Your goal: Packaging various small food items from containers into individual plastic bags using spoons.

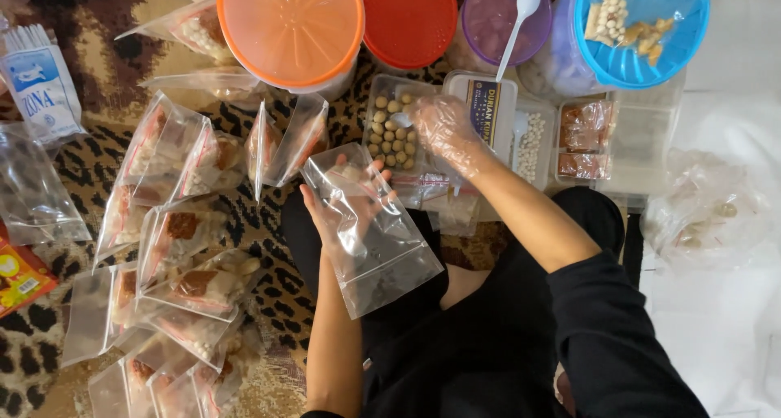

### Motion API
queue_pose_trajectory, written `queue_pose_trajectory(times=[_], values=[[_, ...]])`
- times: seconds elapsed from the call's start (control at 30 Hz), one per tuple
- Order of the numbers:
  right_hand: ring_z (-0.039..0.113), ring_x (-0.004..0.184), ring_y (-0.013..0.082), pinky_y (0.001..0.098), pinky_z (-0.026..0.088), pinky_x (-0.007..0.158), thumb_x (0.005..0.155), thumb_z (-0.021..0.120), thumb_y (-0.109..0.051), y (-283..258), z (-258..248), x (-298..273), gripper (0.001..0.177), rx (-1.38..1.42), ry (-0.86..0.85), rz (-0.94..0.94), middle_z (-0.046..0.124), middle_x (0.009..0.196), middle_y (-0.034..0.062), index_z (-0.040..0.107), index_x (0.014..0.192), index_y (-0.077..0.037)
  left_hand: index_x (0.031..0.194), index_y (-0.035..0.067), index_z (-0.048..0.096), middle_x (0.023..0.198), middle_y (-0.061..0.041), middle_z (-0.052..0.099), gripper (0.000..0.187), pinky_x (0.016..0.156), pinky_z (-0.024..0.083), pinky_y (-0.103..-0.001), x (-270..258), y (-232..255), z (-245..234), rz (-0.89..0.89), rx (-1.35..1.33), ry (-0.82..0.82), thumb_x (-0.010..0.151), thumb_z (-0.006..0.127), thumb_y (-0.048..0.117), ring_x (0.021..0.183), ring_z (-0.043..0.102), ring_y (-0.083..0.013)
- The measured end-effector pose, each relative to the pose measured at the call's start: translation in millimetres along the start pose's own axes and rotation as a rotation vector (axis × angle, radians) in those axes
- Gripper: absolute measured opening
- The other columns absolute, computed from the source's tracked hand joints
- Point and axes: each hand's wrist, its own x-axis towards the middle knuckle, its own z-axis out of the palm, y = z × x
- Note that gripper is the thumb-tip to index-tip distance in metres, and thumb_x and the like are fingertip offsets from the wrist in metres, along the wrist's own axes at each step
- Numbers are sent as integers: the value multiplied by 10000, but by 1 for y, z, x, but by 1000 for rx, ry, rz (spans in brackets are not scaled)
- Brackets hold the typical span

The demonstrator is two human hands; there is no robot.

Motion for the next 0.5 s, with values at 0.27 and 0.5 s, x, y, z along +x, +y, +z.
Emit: queue_pose_trajectory(times=[0.27,0.5], values=[[710,1039,328,494,569,902,891,611,-171,-1,-6,-10,196,330,-160,59,760,1022,50,758,1009,-225,1552,337,406,1623,-239,309,728,1208,200,-631,2,50,-140,50,271,140,934,568,685,1488,251,-502],[706,1032,352,512,563,885,878,615,-200,-16,-82,-11,171,401,-156,83,756,1024,71,747,986,-179,1526,280,420,1579,-372,276,808,1058,307,-785,1,-3,-14,16,-34,66,884,495,765,1425,298,-612]])
